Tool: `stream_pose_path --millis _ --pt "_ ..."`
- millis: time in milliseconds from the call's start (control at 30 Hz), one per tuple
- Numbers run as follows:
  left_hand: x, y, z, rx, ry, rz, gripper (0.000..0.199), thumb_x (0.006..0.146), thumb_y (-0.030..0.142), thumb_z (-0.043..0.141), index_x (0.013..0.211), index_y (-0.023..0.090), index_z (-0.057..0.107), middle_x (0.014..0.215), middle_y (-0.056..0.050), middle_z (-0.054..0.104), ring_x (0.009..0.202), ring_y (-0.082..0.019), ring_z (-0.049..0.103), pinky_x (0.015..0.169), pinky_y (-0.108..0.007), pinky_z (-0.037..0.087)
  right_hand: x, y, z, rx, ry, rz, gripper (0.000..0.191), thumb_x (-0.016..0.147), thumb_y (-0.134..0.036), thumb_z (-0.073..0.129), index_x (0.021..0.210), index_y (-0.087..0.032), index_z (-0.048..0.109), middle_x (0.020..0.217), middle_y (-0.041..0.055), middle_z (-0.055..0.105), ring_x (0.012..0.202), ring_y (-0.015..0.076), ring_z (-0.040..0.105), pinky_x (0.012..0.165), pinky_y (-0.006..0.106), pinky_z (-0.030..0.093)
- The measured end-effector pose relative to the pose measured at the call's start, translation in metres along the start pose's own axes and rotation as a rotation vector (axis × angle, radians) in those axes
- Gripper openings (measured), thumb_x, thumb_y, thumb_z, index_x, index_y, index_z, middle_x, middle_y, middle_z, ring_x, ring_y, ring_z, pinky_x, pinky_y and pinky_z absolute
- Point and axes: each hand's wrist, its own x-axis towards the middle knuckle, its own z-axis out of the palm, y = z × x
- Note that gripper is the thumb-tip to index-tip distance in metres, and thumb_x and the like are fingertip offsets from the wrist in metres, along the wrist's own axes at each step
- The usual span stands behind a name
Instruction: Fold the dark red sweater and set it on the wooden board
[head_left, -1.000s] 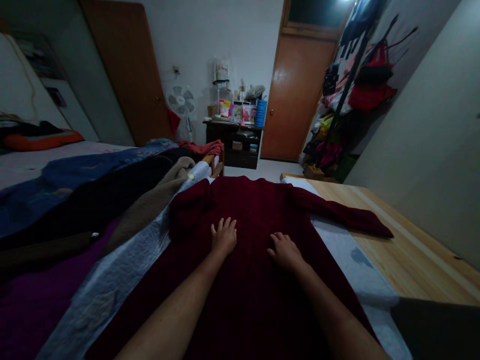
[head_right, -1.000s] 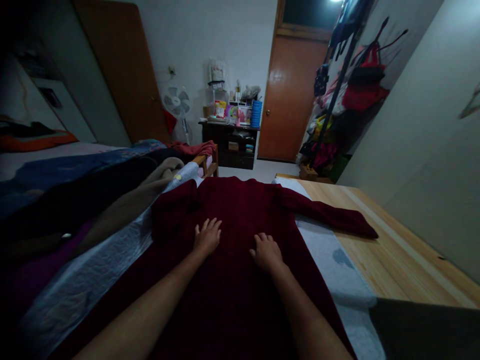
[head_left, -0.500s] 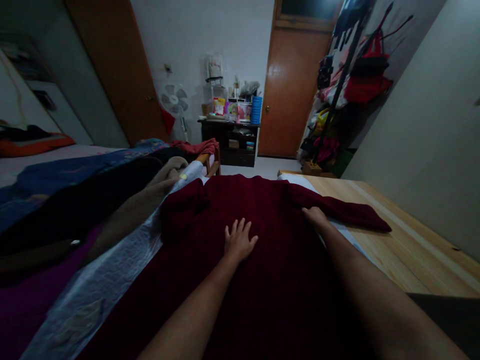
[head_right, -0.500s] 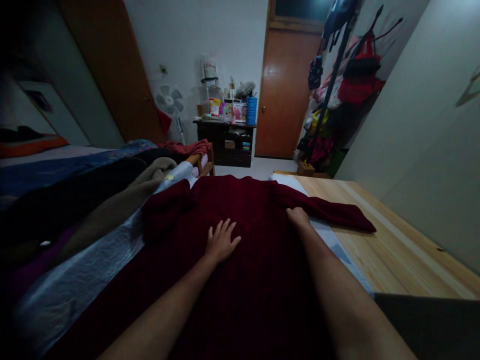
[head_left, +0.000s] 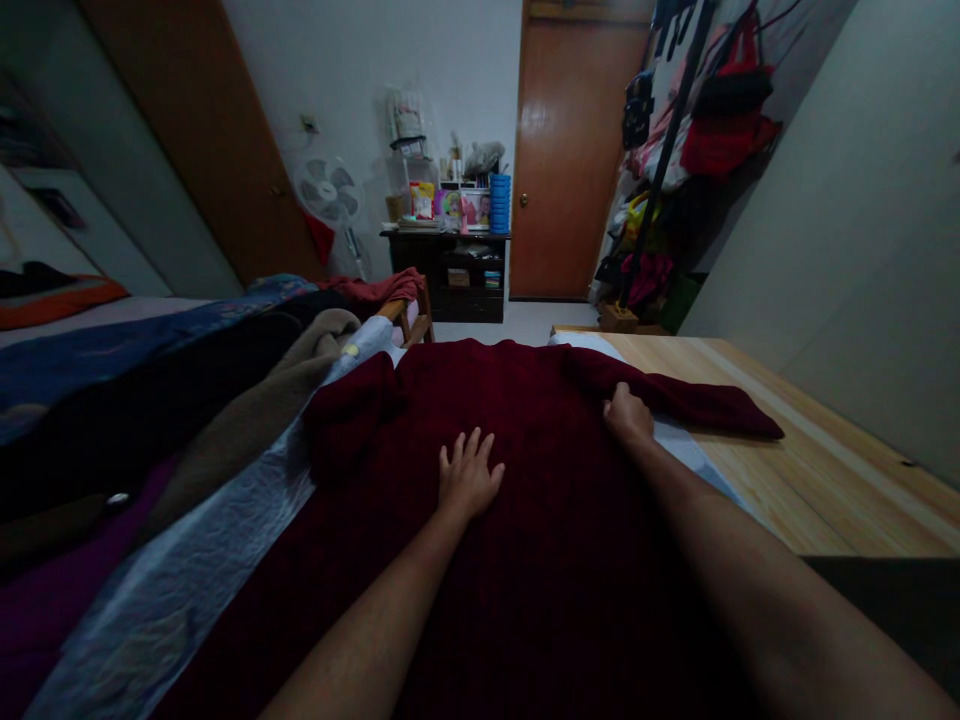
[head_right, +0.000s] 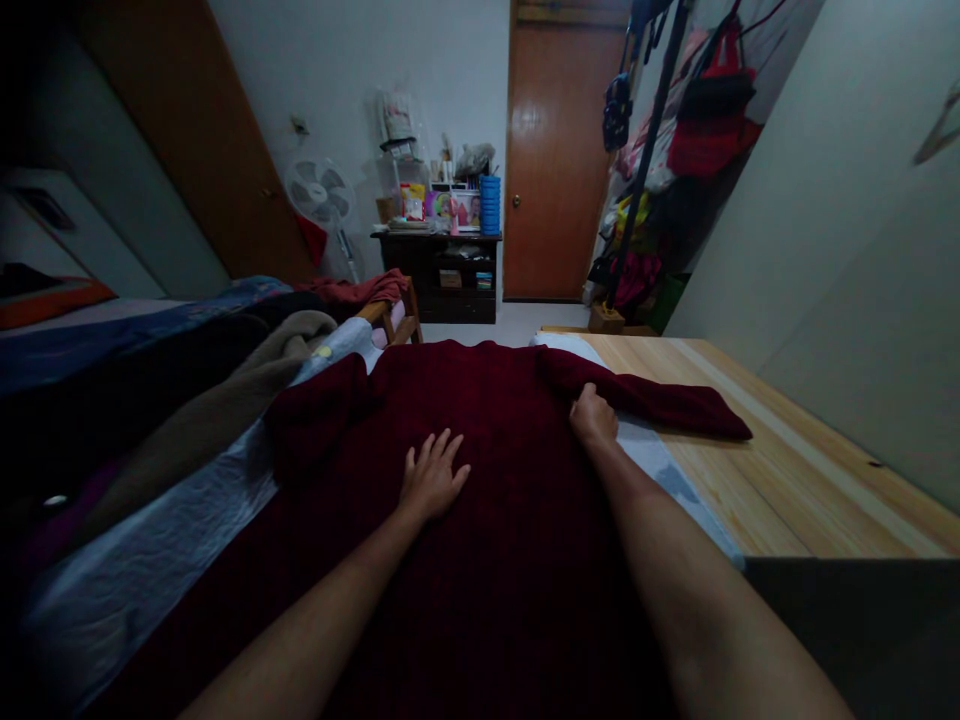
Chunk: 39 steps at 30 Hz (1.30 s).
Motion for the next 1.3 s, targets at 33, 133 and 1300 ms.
stream_pose_path --millis 33,133,1300 --pt "0.000 0.000 0.000 0.001 0.002 -0.002 0.059 0.089 0.050 0.040 0.144 0.028 0.035 0.154 -0.004 0.030 0.140 -0.031 0.024 0.111 -0.059 0.019 -0.004 0.000 0.001 -0.036 -0.009 -0.006 0.035 0.092 -0.033 0.043 0.119 -0.012 0.047 0.103 0.0209 0.065 0.097 0.0307 0.064 0.080 0.038 0.046" --pt "0.000 0.001 0.000 0.005 0.010 -0.005 0.059 0.089 0.049 0.042 0.143 0.028 0.037 0.154 -0.004 0.031 0.139 -0.032 0.025 0.110 -0.059 0.020 -0.015 0.002 0.001 -0.093 -0.066 -0.045 0.037 0.094 -0.038 0.040 0.120 -0.012 0.046 0.105 0.0215 0.065 0.100 0.0300 0.064 0.081 0.038 0.046" --pt "-0.087 0.007 -0.022 0.068 -0.029 0.060 0.060 0.092 0.053 0.036 0.146 0.027 0.032 0.154 -0.008 0.028 0.141 -0.031 0.022 0.110 -0.057 0.020 -0.156 0.084 -0.042 0.030 -0.124 -0.165 0.026 0.089 -0.041 0.052 0.099 -0.018 0.058 0.094 0.0097 0.070 0.086 0.0217 0.064 0.070 0.027 0.040"
